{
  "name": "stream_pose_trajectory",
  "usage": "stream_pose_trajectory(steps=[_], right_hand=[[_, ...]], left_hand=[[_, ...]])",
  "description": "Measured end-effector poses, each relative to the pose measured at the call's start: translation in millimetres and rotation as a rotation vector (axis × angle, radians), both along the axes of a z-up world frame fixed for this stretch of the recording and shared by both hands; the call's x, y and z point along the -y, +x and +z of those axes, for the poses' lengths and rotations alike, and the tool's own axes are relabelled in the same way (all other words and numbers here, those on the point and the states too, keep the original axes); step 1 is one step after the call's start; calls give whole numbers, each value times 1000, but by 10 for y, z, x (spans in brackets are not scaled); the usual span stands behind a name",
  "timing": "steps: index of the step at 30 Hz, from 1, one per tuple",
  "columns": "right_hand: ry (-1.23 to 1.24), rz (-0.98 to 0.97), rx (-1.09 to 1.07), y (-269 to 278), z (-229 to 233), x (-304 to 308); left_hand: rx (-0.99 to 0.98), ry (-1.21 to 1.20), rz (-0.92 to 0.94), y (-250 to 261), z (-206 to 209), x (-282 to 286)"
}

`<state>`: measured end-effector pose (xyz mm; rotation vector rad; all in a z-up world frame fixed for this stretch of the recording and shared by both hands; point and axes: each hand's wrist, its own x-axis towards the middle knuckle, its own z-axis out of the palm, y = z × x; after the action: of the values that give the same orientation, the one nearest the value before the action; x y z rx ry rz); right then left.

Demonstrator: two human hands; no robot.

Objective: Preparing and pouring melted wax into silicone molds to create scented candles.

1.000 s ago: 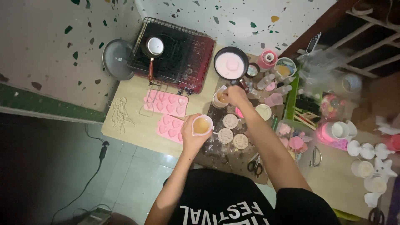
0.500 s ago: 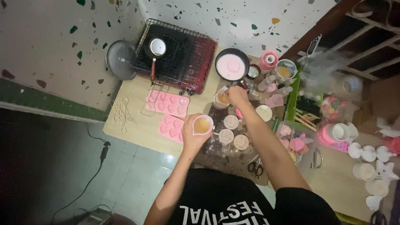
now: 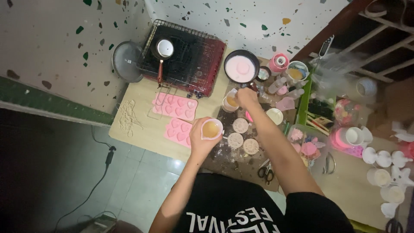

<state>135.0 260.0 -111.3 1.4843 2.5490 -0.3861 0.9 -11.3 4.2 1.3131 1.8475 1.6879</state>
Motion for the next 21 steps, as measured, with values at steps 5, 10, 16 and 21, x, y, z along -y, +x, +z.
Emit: stream_pose_trajectory(steps=[5, 10, 16, 21], right_hand=[[-3, 31, -48, 46, -349, -166], [-114, 72, -29, 0, -201, -157], [-81, 38, 46, -27, -239, -171], [-27, 36, -21, -12, -199, -140]], left_hand=[[6, 2, -7, -5, 13, 32], [21, 5, -6, -21, -3, 41], [18, -27, -7, -37, 41, 46], [15, -21, 11, -34, 49, 40]])
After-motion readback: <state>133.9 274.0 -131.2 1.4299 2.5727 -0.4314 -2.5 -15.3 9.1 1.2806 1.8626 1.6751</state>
